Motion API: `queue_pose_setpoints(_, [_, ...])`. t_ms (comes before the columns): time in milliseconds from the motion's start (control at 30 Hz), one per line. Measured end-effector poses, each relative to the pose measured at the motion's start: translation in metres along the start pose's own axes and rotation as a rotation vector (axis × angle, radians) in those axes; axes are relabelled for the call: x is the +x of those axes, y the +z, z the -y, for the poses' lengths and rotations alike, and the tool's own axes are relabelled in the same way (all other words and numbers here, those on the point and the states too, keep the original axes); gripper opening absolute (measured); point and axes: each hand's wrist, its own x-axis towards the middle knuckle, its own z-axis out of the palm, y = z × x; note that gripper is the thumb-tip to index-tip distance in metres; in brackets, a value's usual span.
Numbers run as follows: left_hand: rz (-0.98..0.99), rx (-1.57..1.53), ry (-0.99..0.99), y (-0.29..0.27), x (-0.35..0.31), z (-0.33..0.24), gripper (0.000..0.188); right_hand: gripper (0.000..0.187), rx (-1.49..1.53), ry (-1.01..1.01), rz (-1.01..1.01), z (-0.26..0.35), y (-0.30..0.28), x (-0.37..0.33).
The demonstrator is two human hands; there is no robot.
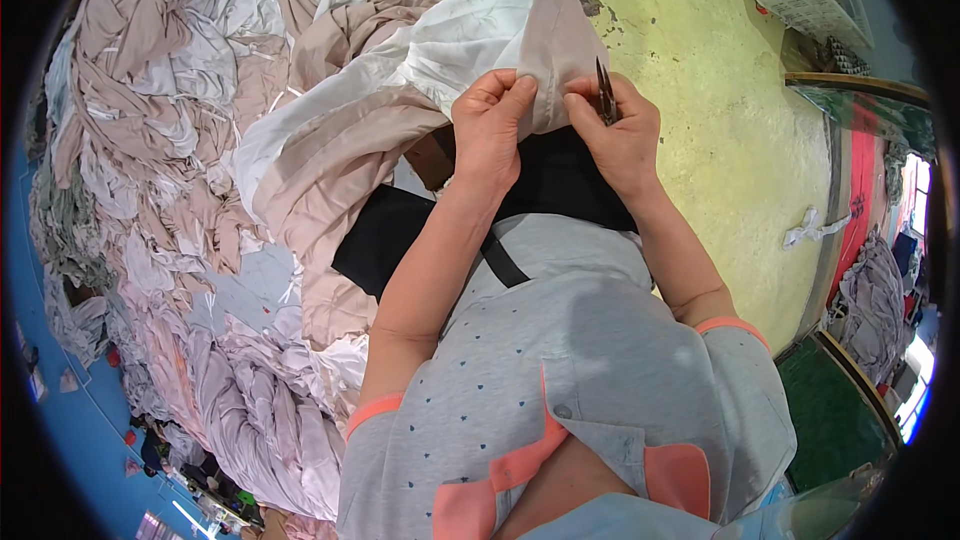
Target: Trimming loose threads or imperfections from white fabric pieces using a small hand tool.
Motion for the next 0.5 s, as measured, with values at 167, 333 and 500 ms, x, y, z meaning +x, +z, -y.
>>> queue_pose_setpoints(167, [0.033, 0.022, 0.070, 0.006, -0.006, 0.003, 0.008, 0.012, -0.097, -0.100, 0.006, 0.005, 0.000, -0.005])
queue_pose_setpoints(333, [0.076, 0.087, 0.156, 0.009, -0.011, 0.008, 0.008, 0.013, -0.160, -0.123, 0.016, -0.005, -0.001, -0.002])
queue_pose_setpoints(500, [0.052, 0.077, 0.147, 0.008, -0.012, 0.011, 0.008, 0.012, -0.174, -0.045, 0.081, -0.012, -0.005, 0.000])
